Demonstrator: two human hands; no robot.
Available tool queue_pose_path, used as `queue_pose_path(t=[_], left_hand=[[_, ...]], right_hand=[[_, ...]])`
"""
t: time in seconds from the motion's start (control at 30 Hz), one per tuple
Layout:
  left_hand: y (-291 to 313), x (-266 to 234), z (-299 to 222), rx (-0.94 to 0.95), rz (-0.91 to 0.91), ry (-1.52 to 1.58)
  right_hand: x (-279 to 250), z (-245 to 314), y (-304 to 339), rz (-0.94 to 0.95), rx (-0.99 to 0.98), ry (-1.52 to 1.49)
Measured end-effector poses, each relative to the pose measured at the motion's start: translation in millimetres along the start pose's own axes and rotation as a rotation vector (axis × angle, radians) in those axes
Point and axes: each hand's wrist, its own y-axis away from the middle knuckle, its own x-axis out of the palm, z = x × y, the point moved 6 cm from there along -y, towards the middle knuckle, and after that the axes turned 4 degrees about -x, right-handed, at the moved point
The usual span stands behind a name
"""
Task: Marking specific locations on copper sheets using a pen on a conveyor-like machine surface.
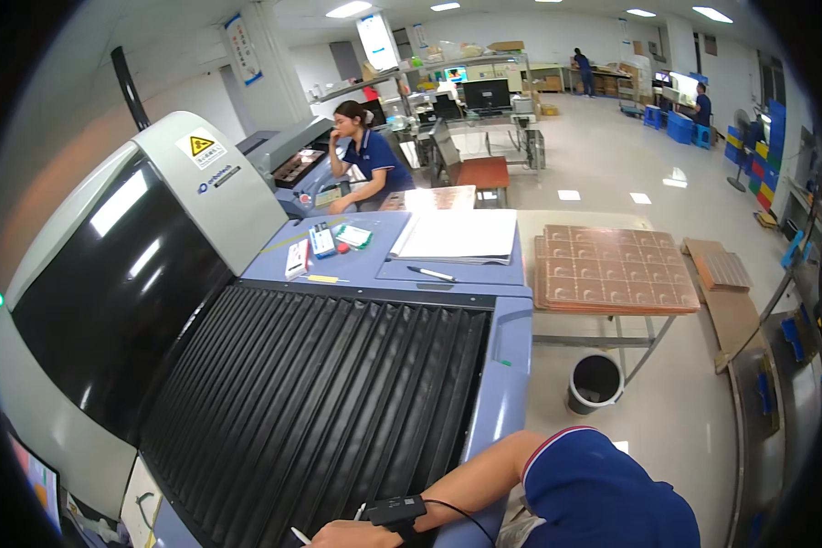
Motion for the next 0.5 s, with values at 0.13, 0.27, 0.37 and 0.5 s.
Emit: queue_pose_path(t=[0.13, 0.27, 0.37, 0.5], left_hand=[[4, 5, 7, -0.019, 0.001, 0.028], [6, 5, 5, -0.023, 0.002, 0.044], [5, 4, 1, -0.052, 0.044, 0.089], [5, 4, 4, -0.041, 0.015, 0.122]], right_hand=[[-1, 5, 1, 0.054, 0.029, -0.007], [-6, 10, 2, 0.043, 0.063, -0.02], [-9, 13, -1, 0.061, 0.043, -0.013], [-9, 10, -2, 0.07, 0.053, -0.027]])
